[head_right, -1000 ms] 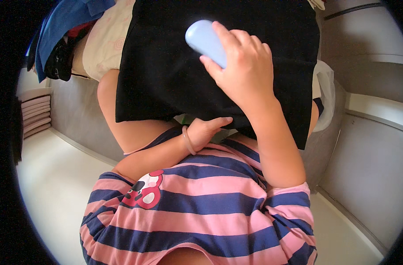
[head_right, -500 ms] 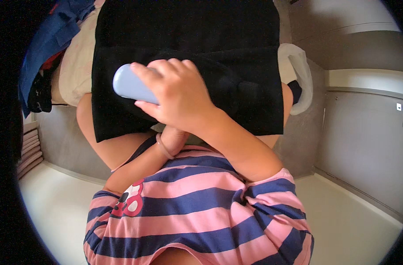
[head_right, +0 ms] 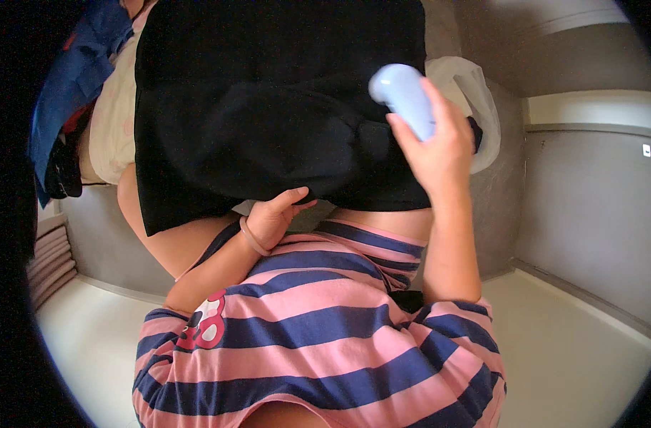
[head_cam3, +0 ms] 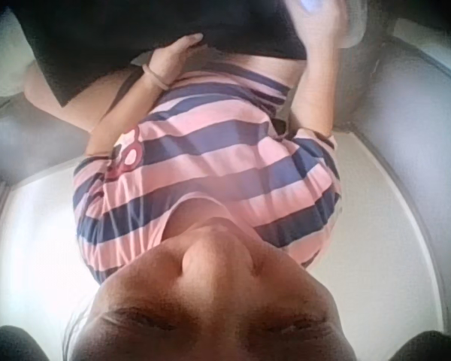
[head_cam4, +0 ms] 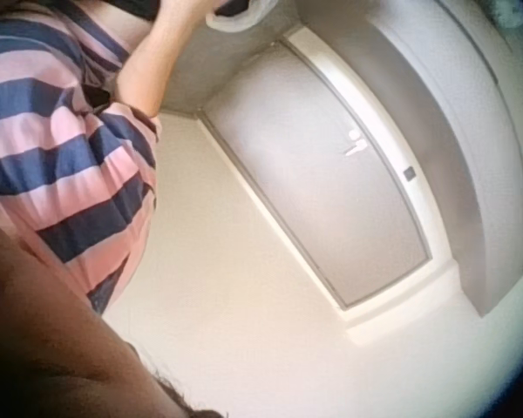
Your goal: The person uses a lint remover to clean a black hoodie while sitting on a bed, moving the tool across the fabric and turning the garment over.
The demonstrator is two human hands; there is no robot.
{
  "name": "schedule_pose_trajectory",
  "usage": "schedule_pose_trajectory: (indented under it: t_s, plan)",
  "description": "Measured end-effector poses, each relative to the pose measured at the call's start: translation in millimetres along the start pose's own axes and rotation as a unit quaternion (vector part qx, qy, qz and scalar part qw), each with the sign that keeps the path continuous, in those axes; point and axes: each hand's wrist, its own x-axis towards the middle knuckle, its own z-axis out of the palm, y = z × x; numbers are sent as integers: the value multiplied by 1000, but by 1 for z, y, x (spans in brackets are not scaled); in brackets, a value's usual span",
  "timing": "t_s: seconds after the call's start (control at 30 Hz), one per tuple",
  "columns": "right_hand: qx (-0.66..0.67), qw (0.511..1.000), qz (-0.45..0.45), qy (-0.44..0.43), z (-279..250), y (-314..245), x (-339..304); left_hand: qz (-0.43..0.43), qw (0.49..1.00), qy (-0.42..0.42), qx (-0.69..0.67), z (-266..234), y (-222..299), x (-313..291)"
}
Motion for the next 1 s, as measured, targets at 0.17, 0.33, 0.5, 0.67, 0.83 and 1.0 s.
schedule_pose_trajectory:
  t_s: [0.17, 0.33, 0.5, 0.67, 0.83, 1.0]
  plan:
    - [17, 999, -45, -10, 4, -2, 13, -34, 979, -104, 172, 2, 10, -4]
    - [-23, 1000, -2, 0, -12, 16, 6, 203, 794, -189, 541, 7, 1, -14]
    - [71, 995, -44, -62, -8, -8, -12, 470, 656, -220, 548, 44, 24, -24]
    - [35, 999, -13, 28, -13, 16, -10, 472, 436, 14, 766, 42, 46, -5]
    - [52, 998, 27, 24, -17, 25, -23, 369, 766, -36, 525, 35, 76, -16]
    - [69, 997, 14, 28, -11, 19, -25, 383, 904, 158, -105, 0, 144, -63]
